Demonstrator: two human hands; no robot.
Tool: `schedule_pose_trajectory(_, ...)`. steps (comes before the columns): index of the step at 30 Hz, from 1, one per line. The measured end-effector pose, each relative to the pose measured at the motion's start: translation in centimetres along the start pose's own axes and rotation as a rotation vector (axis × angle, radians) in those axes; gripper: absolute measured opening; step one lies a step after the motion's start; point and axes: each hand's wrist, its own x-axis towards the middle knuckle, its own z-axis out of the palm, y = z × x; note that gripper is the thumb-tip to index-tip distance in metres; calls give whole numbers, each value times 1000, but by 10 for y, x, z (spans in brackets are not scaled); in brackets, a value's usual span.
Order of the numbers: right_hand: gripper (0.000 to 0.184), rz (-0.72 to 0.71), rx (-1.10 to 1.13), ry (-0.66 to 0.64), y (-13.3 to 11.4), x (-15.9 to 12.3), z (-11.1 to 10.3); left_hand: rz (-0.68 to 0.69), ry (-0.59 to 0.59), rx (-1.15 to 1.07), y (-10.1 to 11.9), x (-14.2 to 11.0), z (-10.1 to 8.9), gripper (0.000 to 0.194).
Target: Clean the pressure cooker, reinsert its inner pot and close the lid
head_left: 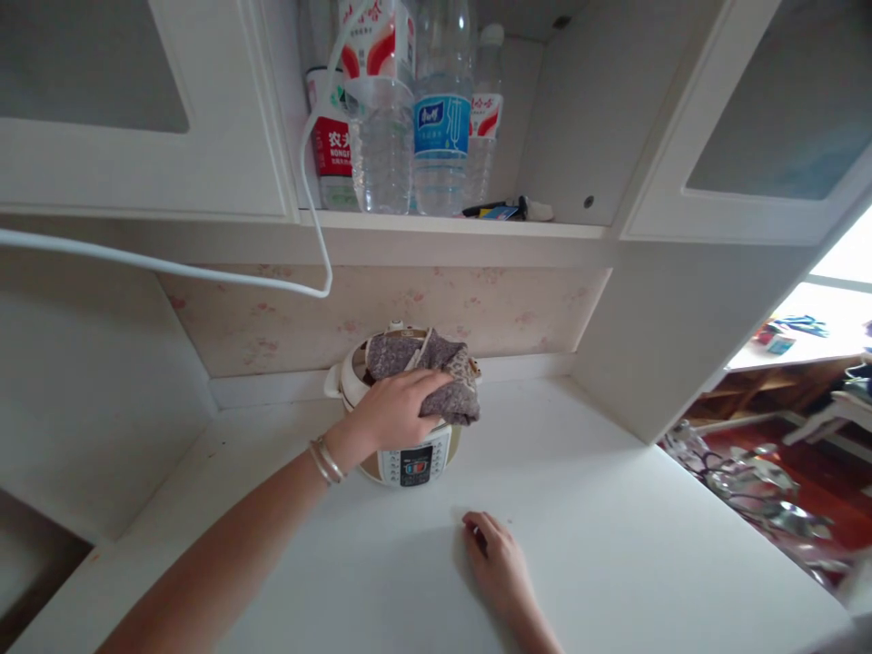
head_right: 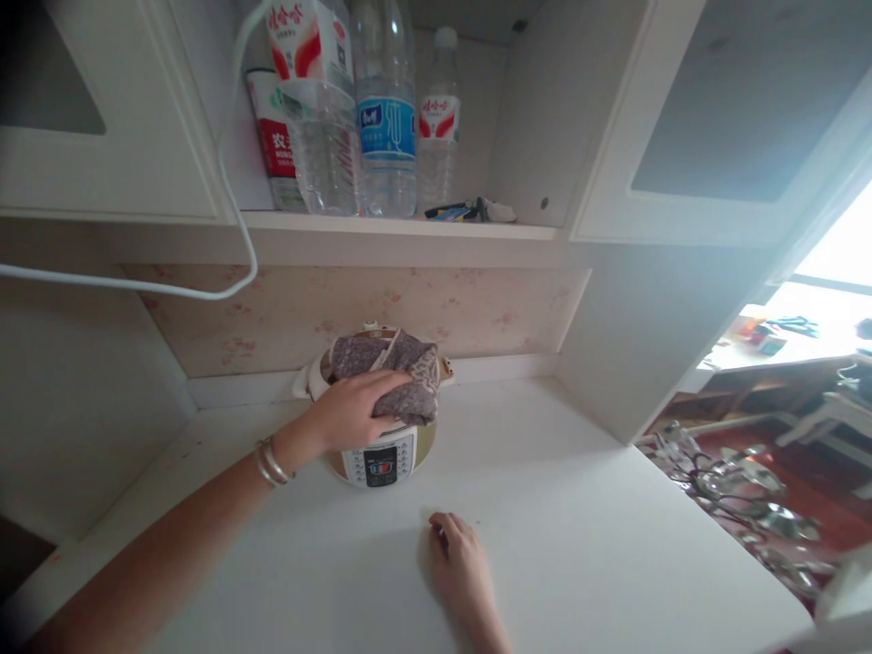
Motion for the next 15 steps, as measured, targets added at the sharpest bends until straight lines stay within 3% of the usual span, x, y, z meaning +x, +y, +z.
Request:
schedule_pose_trajectory(6,24,7,-10,-6,1,-4,2,-121,40,-33,-17,-45,-12,56)
schedule_pose_trajectory(15,24,16,21,12,3,-11,5,-250,142,-82,-10,-50,-3,53)
